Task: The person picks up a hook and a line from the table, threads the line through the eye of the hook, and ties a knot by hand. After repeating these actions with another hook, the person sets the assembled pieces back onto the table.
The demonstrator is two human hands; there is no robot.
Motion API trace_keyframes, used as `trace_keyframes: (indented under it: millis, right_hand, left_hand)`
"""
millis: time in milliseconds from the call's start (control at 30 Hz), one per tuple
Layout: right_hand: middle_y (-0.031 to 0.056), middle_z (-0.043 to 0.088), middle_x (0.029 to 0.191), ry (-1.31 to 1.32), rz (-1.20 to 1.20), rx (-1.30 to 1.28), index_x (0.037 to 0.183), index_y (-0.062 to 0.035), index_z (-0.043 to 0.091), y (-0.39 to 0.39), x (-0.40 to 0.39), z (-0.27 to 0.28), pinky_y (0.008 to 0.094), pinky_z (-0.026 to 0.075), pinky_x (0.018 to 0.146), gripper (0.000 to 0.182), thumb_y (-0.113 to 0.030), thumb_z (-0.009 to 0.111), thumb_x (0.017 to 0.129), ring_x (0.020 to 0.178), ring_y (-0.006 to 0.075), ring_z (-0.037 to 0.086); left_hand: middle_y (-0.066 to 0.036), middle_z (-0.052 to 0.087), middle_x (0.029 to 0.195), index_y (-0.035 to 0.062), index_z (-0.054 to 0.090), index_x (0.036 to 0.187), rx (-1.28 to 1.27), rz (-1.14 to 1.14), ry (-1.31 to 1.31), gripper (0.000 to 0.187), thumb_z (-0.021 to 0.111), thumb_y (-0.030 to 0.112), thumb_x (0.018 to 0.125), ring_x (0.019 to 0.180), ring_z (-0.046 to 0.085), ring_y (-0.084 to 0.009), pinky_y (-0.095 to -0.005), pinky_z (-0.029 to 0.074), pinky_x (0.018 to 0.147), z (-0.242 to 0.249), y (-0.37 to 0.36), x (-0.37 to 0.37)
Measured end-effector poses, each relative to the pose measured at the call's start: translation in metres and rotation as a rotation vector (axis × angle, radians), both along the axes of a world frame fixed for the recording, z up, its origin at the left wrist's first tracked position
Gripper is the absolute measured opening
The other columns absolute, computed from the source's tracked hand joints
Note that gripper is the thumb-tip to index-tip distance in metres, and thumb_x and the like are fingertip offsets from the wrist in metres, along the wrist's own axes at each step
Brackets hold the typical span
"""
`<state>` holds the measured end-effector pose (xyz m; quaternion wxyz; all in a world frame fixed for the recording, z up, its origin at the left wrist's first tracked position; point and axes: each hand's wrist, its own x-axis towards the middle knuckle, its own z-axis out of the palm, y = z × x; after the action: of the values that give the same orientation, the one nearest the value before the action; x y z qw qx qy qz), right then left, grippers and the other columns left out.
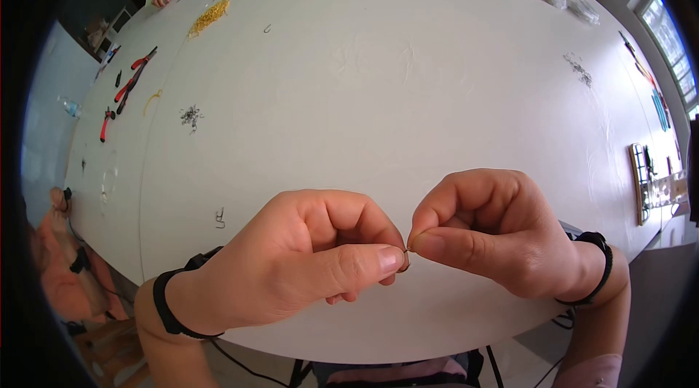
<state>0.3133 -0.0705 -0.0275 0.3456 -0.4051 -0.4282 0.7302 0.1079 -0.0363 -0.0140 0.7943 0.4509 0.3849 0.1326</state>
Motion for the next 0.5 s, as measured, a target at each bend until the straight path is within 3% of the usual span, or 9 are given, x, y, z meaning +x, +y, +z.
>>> trace_keyframes:
  millis: [33,267,500]
  right_hand:
    - [0.0033,0.062,0.078,0.000,0.001,-0.004,0.091,0.0032,0.059,-0.0001,-0.0001,0.0003,0.0155,0.041,0.059,0.007,-0.002,0.060,0.086,0.068,0.0031,0.054]
    - [0.0004,0.058,0.073,0.014,-0.010,-0.071,0.091,0.0031,0.058,0.0010,0.0001,0.0056,0.0161,0.035,0.054,0.008,-0.003,0.059,0.086,0.063,0.0012,0.048]
    - [0.0027,0.062,0.077,-0.073,-0.001,0.037,0.090,0.0035,0.059,0.0027,0.0029,0.0000,0.0155,0.040,0.058,0.007,-0.003,0.060,0.086,0.067,0.0024,0.052]
  left_hand:
    - [-0.007,0.057,0.075,-0.0007,0.057,0.082,-0.052,0.014,0.026,0.011,0.057,0.010,0.082,0.061,0.048,-0.0098,-0.0226,0.038,0.054,0.0011,0.0001,0.0012]
    - [-0.007,0.054,0.072,-0.0011,0.055,0.084,-0.132,0.031,-0.020,0.012,0.054,0.011,0.083,0.060,0.046,-0.0105,-0.0227,0.036,0.053,-0.0015,-0.0015,0.0029]
    - [-0.003,0.055,0.076,0.0007,0.057,0.088,-0.107,0.020,-0.059,0.014,0.056,0.014,0.086,0.064,0.046,-0.0076,-0.0214,0.037,0.056,-0.0073,-0.0001,-0.0029]
